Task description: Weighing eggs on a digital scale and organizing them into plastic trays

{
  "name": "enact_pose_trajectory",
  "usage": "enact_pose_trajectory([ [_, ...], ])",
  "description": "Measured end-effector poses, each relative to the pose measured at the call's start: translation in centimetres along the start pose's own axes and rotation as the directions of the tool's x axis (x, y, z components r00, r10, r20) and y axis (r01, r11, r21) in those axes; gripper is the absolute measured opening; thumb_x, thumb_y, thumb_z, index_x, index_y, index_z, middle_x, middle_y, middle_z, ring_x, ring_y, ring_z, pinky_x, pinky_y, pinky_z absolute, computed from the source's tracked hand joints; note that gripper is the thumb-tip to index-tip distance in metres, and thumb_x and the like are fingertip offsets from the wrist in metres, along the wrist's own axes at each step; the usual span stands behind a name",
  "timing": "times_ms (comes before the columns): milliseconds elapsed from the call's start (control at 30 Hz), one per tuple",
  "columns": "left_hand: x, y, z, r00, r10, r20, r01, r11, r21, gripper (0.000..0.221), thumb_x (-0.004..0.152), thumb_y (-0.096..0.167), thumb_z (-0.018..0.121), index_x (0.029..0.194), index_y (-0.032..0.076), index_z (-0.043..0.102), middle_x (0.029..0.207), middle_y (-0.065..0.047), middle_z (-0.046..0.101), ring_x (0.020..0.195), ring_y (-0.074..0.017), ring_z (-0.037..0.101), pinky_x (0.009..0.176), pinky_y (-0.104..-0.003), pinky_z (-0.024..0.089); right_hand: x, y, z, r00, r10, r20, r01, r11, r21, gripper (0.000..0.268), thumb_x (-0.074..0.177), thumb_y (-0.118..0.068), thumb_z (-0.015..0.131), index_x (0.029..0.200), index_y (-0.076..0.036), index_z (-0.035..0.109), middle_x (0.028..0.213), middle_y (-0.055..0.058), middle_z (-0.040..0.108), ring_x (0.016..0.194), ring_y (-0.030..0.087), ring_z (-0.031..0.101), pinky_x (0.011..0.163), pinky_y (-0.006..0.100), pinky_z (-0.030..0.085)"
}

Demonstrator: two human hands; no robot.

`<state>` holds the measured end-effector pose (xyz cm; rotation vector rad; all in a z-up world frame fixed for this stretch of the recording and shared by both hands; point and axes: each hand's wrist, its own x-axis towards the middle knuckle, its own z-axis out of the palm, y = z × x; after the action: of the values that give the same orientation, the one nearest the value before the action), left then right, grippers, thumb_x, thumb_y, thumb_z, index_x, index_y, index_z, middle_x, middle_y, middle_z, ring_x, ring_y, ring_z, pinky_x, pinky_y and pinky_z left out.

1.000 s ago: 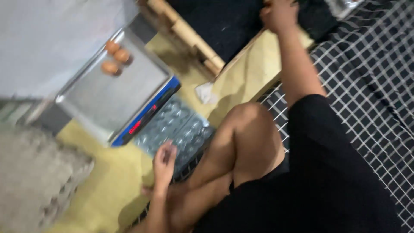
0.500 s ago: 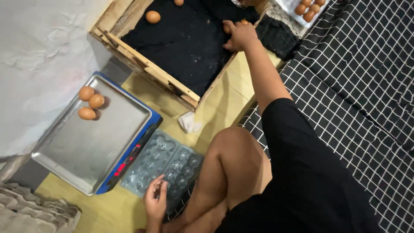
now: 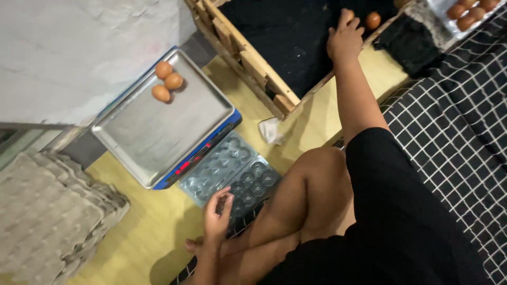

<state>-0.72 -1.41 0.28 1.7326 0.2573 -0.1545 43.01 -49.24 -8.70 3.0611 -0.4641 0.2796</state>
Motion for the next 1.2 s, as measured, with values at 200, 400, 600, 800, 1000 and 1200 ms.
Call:
enact_pose_trajectory([
  [200, -0.1, 2.1, -0.2, 0.997, -0.074, 0.022, 0.072, 0.995, 0.07, 0.028, 0.096, 0.026, 0.065, 0.119, 0.012, 0.073, 0.1, -0.004, 0.077, 0.091, -0.0146, 0.072, 0.082, -0.028, 0.056, 1.1, -1.2, 4.3, 0.958, 0.149, -0.247, -0.216, 0.937, -0.273, 0.055, 0.098, -0.045, 0.07, 0.139, -0.019, 0.044, 0.121, 0.01, 0.052, 0.096, 0.034, 0.057, 0.054, 0.035, 0.061],
  [400, 0.2, 2.7, -0.4, 0.997, -0.075, 0.034, 0.072, 0.993, 0.09, 0.027, 0.097, 0.022, 0.065, 0.121, 0.013, 0.072, 0.103, -0.004, 0.076, 0.091, -0.0136, 0.07, 0.082, -0.027, 0.054, 5.1, 2.4, 3.6, 0.992, 0.109, -0.065, -0.12, 0.972, -0.201, 0.048, 0.084, -0.048, 0.087, 0.115, -0.022, 0.062, 0.093, 0.01, 0.076, 0.079, 0.036, 0.075, 0.054, 0.05, 0.061],
  [600, 0.3, 3.7, -0.6, 0.991, -0.125, 0.056, 0.117, 0.985, 0.13, 0.031, 0.098, 0.032, 0.063, 0.122, 0.015, 0.072, 0.113, -0.003, 0.074, 0.096, -0.0152, 0.069, 0.086, -0.028, 0.053, 6.6, 5.1, 5.0, 0.984, -0.142, -0.106, 0.113, 0.964, -0.239, 0.047, 0.096, -0.045, 0.082, 0.118, -0.012, 0.056, 0.094, 0.014, 0.075, 0.075, 0.039, 0.076, 0.052, 0.051, 0.06],
  [800, 0.1, 3.1, -0.8, 0.996, -0.063, 0.058, 0.051, 0.98, 0.19, 0.03, 0.097, 0.032, 0.064, 0.122, 0.016, 0.071, 0.103, 0.001, 0.075, 0.089, -0.0126, 0.068, 0.08, -0.028, 0.053, 3.2, 2.9, -1.7, 0.963, -0.233, -0.133, 0.244, 0.967, 0.073, 0.049, 0.094, -0.025, 0.086, 0.134, -0.015, 0.059, 0.104, 0.024, 0.066, 0.077, 0.05, 0.07, 0.058, 0.059, 0.056],
  [1000, -0.6, 5.0, -1.3, 0.996, -0.029, 0.083, 0.013, 0.982, 0.188, 0.029, 0.098, 0.025, 0.063, 0.125, 0.014, 0.069, 0.105, -0.002, 0.074, 0.086, -0.0139, 0.067, 0.074, -0.028, 0.053, -1.4, 0.5, -7.1, 0.966, -0.008, -0.258, 0.24, 0.395, 0.887, 0.025, 0.11, -0.013, 0.059, 0.134, -0.012, 0.053, 0.123, 0.015, 0.062, 0.109, 0.024, 0.061, 0.097, 0.035, 0.048],
  [1200, -0.5, 3.1, -0.4, 0.998, -0.037, 0.047, 0.038, 0.999, -0.017, 0.026, 0.098, 0.023, 0.066, 0.122, 0.015, 0.071, 0.105, 0.001, 0.073, 0.092, -0.011, 0.067, 0.076, -0.024, 0.051, -16.5, -5.2, -19.7, 0.993, -0.118, 0.012, -0.006, 0.056, 0.998, 0.038, 0.112, -0.041, 0.05, 0.143, -0.019, 0.048, 0.119, 0.008, 0.064, 0.094, 0.015, 0.066, 0.072, 0.028, 0.059],
])
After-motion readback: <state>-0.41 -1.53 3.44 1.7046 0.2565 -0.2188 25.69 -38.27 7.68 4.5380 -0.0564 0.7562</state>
